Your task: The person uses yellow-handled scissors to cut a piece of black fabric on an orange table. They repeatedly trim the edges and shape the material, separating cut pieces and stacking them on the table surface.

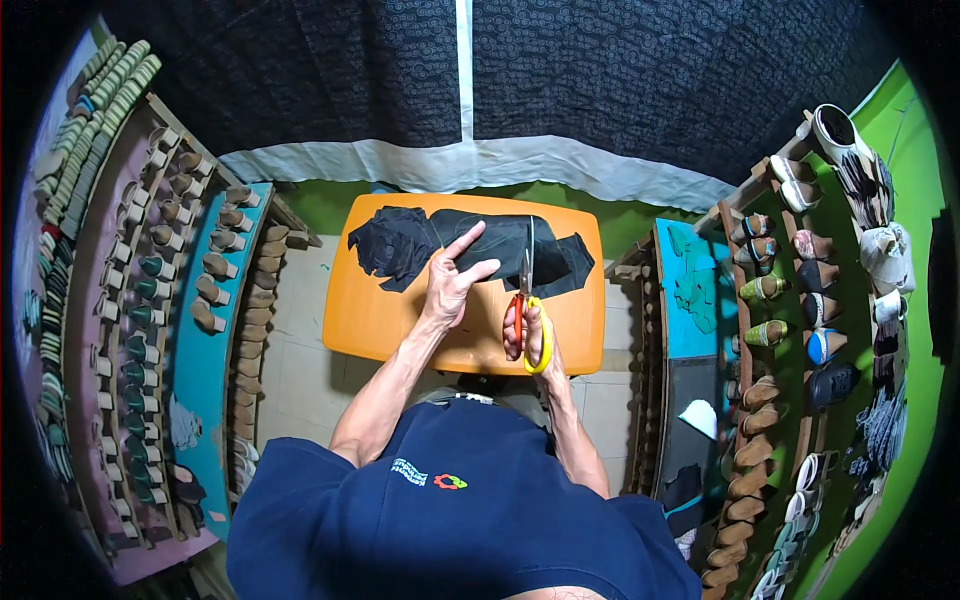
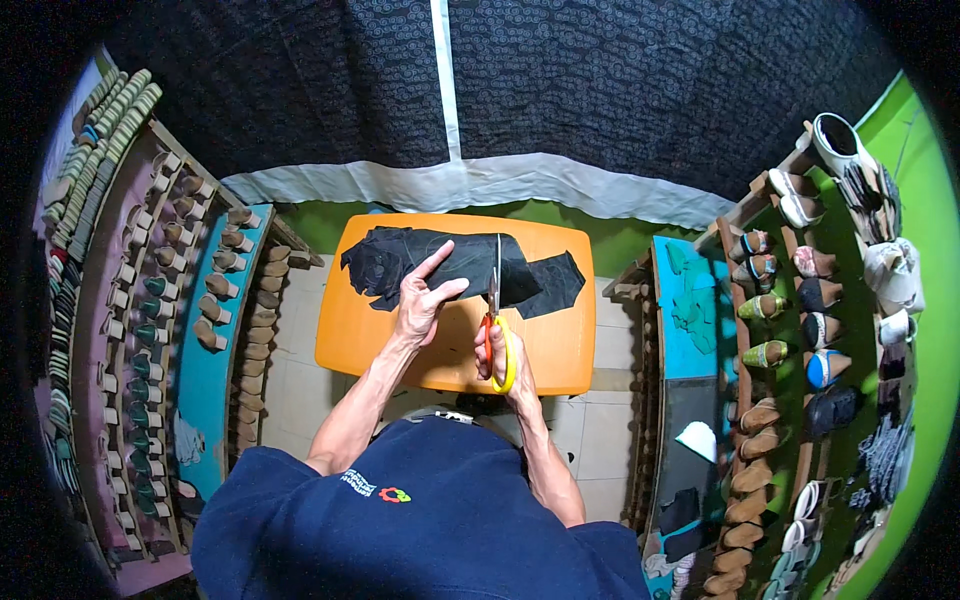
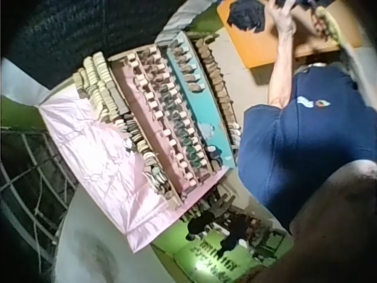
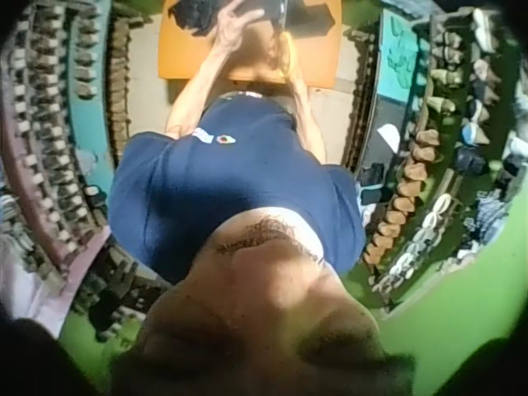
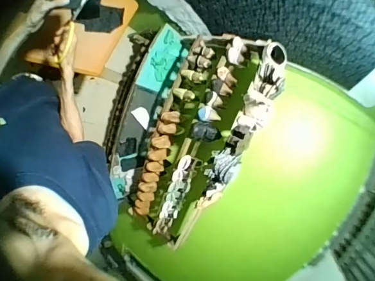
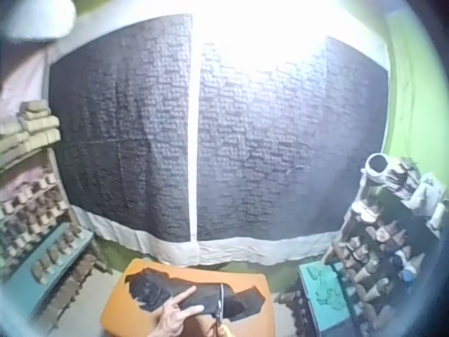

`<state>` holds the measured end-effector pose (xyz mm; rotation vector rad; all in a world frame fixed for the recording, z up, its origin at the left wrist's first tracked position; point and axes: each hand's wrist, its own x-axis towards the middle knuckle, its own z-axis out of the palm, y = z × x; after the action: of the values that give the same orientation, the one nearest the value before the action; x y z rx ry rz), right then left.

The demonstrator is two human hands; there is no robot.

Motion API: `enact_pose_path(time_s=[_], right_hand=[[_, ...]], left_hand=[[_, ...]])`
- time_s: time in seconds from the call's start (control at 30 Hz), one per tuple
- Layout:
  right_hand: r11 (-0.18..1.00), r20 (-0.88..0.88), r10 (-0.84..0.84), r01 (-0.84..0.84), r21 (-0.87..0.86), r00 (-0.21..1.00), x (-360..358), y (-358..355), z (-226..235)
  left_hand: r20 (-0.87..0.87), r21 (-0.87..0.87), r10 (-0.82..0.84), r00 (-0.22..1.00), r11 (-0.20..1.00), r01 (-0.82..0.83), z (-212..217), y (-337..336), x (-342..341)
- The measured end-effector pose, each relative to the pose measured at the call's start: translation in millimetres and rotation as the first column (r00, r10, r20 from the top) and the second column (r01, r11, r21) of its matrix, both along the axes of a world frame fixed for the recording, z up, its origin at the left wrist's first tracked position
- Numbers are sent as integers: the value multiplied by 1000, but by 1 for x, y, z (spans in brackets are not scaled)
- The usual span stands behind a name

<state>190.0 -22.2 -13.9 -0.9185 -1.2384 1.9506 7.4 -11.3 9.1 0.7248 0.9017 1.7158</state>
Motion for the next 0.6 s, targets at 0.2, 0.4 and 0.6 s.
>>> enact_pose_path(time_s=[0.2, 0.4, 0.6], right_hand=[[999, 11, -5, 6, -40, 1000, 6, -1, 1], [997, -27, 5, -6, -70, 1000, 13, -2, 2], [991, -37, -40, 35, -127, 999, 16, -2, -1]], left_hand=[[-24, 4, -39, 999, 999, 39, 2, 2, -7], [-45, -8, -85, 995, 996, 85, 1, 7, -13], [-33, 6, -91, 995, 996, 91, -1, 10, -7]])
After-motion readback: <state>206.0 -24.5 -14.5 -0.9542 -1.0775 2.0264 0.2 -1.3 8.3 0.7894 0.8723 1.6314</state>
